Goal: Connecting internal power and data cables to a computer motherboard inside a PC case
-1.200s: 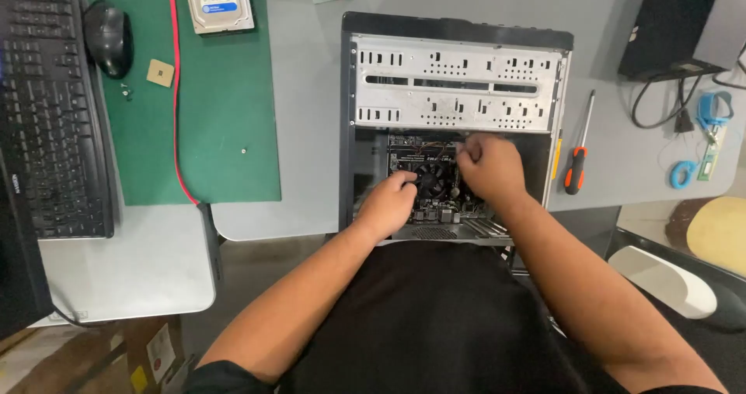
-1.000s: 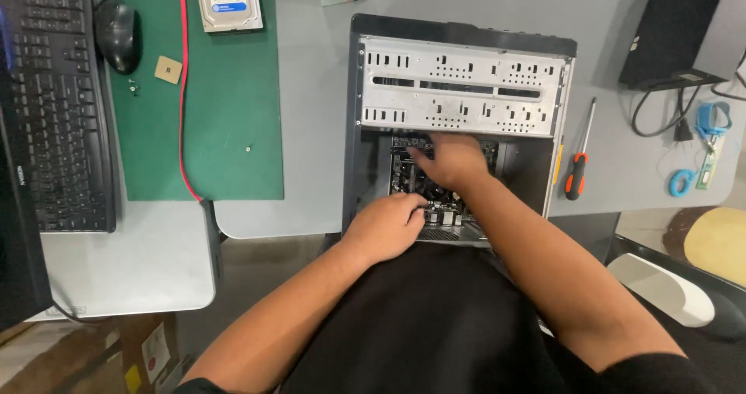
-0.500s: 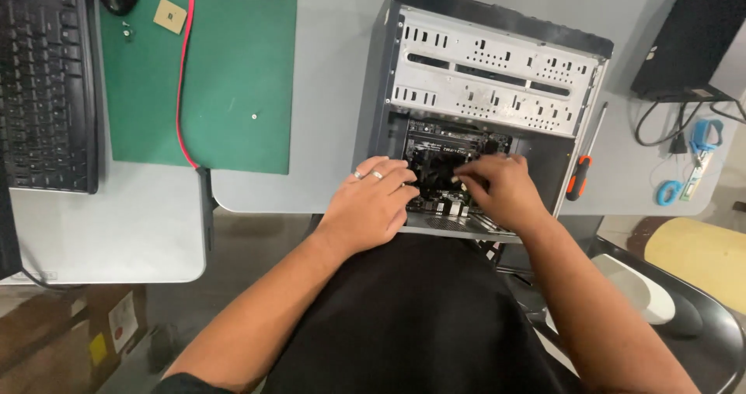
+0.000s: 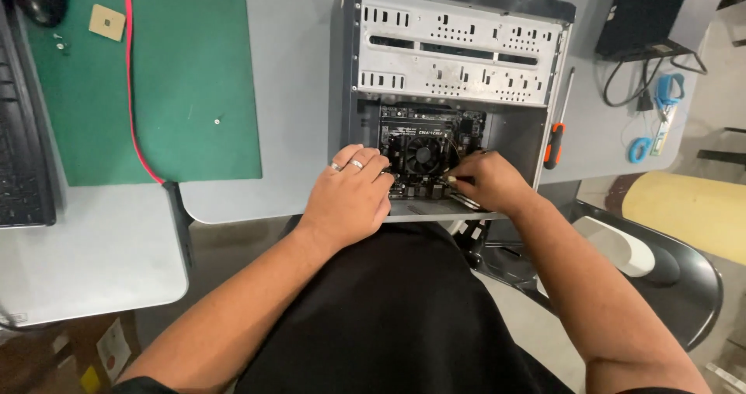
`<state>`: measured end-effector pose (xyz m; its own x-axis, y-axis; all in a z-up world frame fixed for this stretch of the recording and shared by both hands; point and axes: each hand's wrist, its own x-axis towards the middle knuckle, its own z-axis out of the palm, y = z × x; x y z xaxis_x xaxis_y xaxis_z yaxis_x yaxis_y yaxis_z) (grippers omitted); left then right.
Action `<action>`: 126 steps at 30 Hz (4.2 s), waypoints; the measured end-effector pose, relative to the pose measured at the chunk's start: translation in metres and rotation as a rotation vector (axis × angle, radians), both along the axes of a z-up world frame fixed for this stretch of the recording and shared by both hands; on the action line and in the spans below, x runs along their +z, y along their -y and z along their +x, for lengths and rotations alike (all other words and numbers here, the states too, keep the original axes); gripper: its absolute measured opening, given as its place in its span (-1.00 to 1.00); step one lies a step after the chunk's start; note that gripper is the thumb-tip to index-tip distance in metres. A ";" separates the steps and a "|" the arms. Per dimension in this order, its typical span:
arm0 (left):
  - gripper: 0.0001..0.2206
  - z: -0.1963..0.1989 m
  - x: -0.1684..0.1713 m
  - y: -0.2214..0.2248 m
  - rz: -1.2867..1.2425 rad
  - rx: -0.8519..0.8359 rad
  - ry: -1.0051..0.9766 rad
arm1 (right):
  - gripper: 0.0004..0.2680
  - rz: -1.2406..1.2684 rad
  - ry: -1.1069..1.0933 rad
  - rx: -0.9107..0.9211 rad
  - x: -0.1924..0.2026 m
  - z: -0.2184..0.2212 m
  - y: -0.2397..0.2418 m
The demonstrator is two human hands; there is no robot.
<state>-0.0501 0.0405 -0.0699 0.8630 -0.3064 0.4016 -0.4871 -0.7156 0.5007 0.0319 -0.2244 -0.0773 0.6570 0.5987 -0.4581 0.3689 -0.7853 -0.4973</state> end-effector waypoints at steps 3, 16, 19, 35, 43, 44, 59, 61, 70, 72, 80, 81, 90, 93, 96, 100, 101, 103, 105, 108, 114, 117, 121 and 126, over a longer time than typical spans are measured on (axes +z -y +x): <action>-0.84 -0.001 -0.004 0.001 -0.002 0.014 0.003 | -0.87 0.098 -0.056 -0.060 0.023 -0.001 -0.018; -0.82 0.023 0.000 0.065 -0.090 -0.011 -0.288 | -0.81 0.198 -0.202 0.032 0.018 0.003 -0.003; -0.85 0.037 -0.014 0.085 -0.053 -0.057 -0.302 | -0.88 0.236 -0.182 0.008 0.022 0.004 -0.004; -0.84 0.025 0.025 0.051 0.118 0.254 -0.443 | -0.94 0.265 0.157 0.076 0.013 0.003 0.008; -0.76 -0.005 0.002 0.027 0.090 0.864 -0.151 | -0.86 -0.107 0.514 0.584 -0.038 0.007 0.010; -0.75 -0.004 0.002 0.028 0.080 0.865 -0.184 | -0.84 -0.160 0.459 0.583 -0.041 0.007 0.009; -0.81 -0.006 0.025 0.022 -0.217 0.786 -0.432 | -0.82 -0.163 0.082 0.118 -0.038 -0.001 -0.007; -0.81 -0.005 0.026 0.021 -0.236 0.785 -0.460 | -0.81 -0.101 0.098 0.138 -0.040 -0.001 -0.005; -0.80 -0.002 0.023 0.019 -0.227 0.762 -0.460 | -0.87 -0.192 -0.061 -0.053 -0.034 -0.005 -0.018; -0.81 -0.002 0.023 0.019 -0.221 0.753 -0.430 | -0.81 -0.353 -0.162 -0.175 -0.027 -0.005 -0.027; -0.80 -0.002 0.022 0.018 -0.235 0.748 -0.449 | -0.83 -0.474 -0.200 -0.210 -0.015 -0.007 -0.040; -0.80 -0.002 0.022 0.017 -0.244 0.747 -0.462 | -0.83 -0.463 -0.197 -0.205 -0.015 -0.007 -0.040; -0.81 -0.002 0.022 0.017 -0.239 0.740 -0.433 | -0.85 -0.400 -0.108 -0.163 -0.025 -0.007 -0.031; -0.81 -0.001 0.021 0.016 -0.234 0.743 -0.433 | -0.87 -0.416 -0.145 -0.195 -0.020 -0.008 -0.037; -0.82 -0.002 0.022 0.015 -0.259 0.742 -0.426 | -0.87 -0.398 -0.132 -0.169 -0.023 -0.008 -0.032; -0.81 -0.002 0.020 0.015 -0.227 0.740 -0.421 | -0.87 -0.365 -0.109 -0.160 -0.027 -0.008 -0.028; -0.81 -0.001 0.020 0.015 -0.232 0.737 -0.430 | -0.87 -0.386 -0.109 -0.155 -0.028 -0.008 -0.029; -0.81 -0.001 0.020 0.016 -0.237 0.731 -0.439 | -0.87 -0.407 -0.109 -0.153 -0.026 -0.008 -0.031; -0.79 -0.001 0.019 0.016 -0.217 0.733 -0.420 | -0.85 -0.349 -0.117 -0.161 -0.021 -0.009 -0.033; -0.80 -0.001 0.021 0.016 -0.230 0.728 -0.456 | -0.86 -0.367 -0.169 -0.218 -0.021 -0.009 -0.034; -0.80 0.000 0.020 0.016 -0.212 0.733 -0.452 | -0.79 -0.516 -0.236 -0.348 -0.014 -0.008 -0.047; -0.80 0.000 0.021 0.016 -0.221 0.735 -0.443 | -0.81 -0.473 -0.196 -0.295 -0.005 -0.010 -0.050; -0.80 0.000 0.021 0.016 -0.232 0.740 -0.457 | -0.81 -0.435 -0.191 -0.282 -0.007 -0.010 -0.047; -0.80 -0.001 0.021 0.015 -0.238 0.739 -0.456 | -0.80 -0.490 -0.193 -0.304 -0.007 -0.010 -0.050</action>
<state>-0.0506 0.0251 -0.0488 0.8978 0.4380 -0.0461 0.3387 -0.6198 0.7079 0.0215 -0.1749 -0.0845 0.6432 0.0868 -0.7608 0.0314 -0.9957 -0.0871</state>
